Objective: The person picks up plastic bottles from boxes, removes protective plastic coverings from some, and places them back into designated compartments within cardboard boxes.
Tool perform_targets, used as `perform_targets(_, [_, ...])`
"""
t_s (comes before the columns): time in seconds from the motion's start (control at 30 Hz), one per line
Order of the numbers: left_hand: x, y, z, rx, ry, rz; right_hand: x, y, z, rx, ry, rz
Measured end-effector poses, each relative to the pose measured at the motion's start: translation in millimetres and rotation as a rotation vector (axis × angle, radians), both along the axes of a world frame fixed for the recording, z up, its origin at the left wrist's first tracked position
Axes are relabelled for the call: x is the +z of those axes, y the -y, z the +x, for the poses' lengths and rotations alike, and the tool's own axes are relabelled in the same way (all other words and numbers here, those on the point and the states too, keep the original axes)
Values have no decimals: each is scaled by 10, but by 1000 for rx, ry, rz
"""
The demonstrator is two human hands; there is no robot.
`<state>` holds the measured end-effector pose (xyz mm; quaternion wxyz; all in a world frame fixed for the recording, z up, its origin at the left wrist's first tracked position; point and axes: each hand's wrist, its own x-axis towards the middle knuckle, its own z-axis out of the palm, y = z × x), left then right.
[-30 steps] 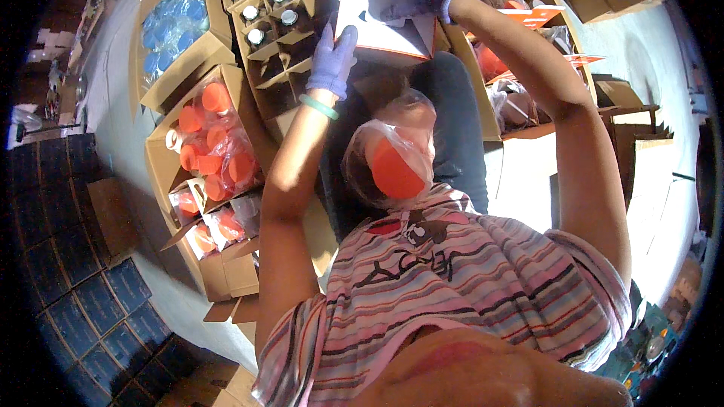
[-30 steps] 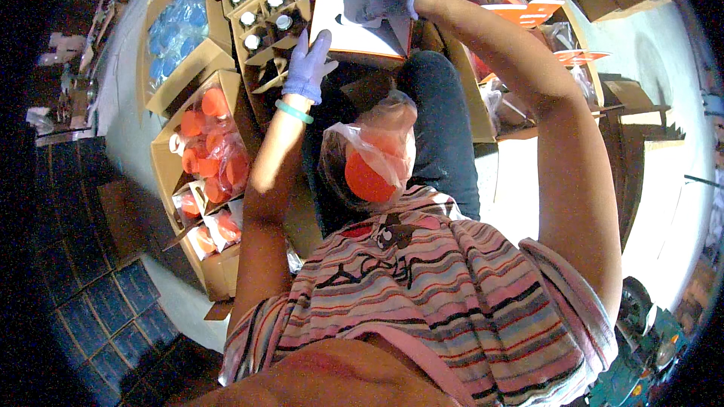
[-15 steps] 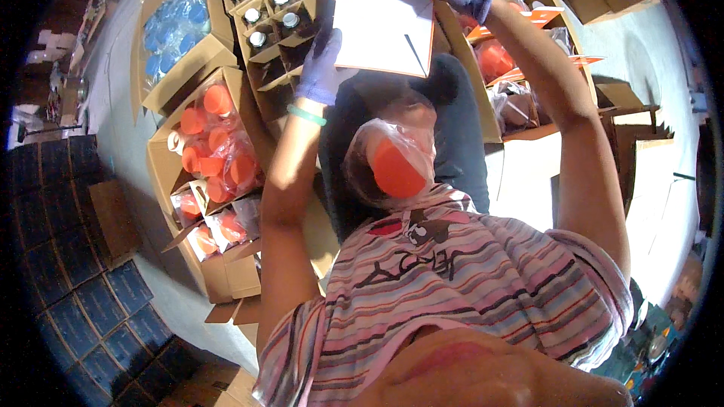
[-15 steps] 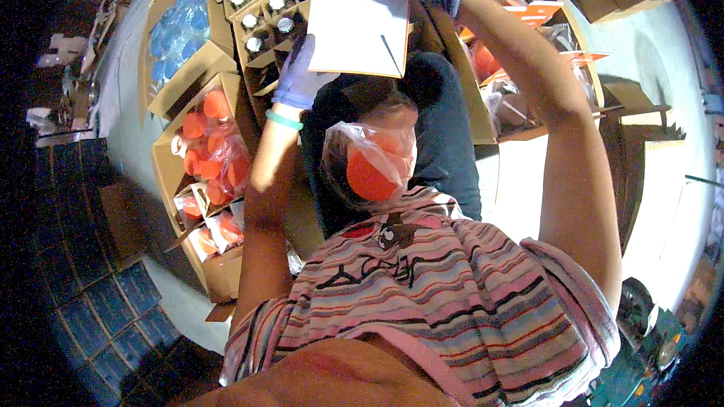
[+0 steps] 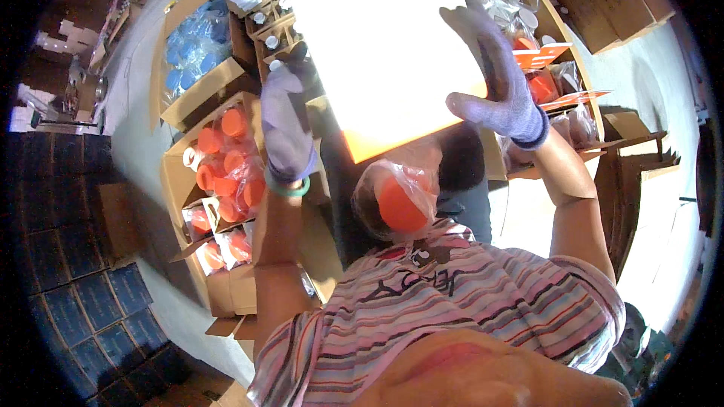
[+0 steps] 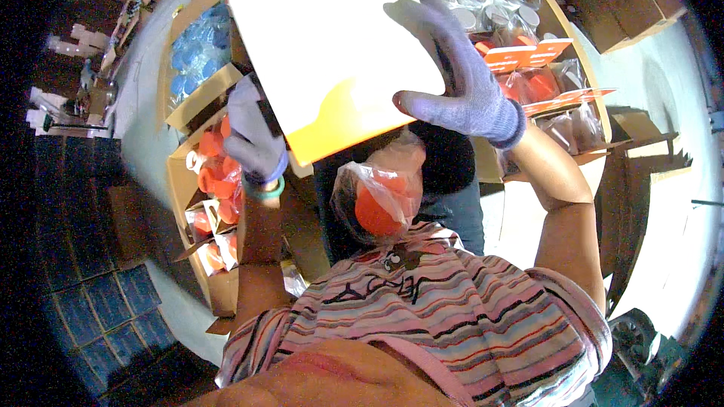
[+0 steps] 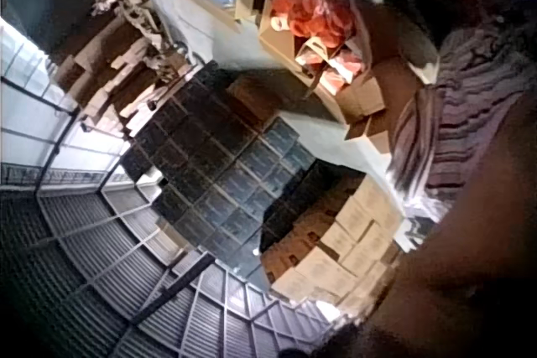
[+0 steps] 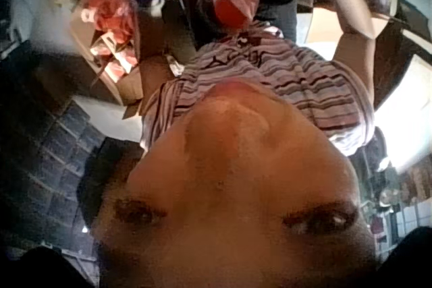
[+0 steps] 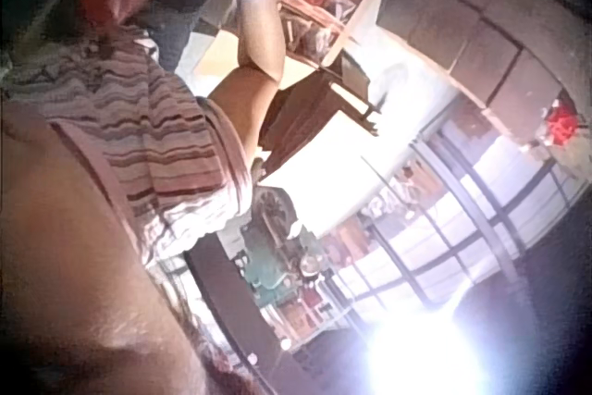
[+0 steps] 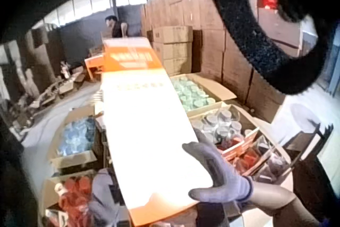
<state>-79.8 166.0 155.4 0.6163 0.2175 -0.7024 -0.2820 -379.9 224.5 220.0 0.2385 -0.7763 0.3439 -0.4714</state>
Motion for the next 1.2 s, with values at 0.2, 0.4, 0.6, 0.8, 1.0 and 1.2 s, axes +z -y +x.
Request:
perform_targets(0.2, [14,374,-110,-615,-508,472,-443,393,172,153,662,133])
perform_targets(0.4, [-360,236,-124,-105,155,395,-538,496,343,-13,595,373])
perform_targets(0.6, [-188,-73,-403,34,661,-163,-1143,1064,23,-120,906,441])
perform_targets(0.8, [-209,499,49,-20,-21,209,-1363,1543,-203,6,1102,481])
perform_targets(1.0, [105,842,297,212,-86,588,-600,1614,161,359,1067,727])
perform_targets(1.2, [177,1093,-165,-201,789,692,-359,1678,512,479,885,688])
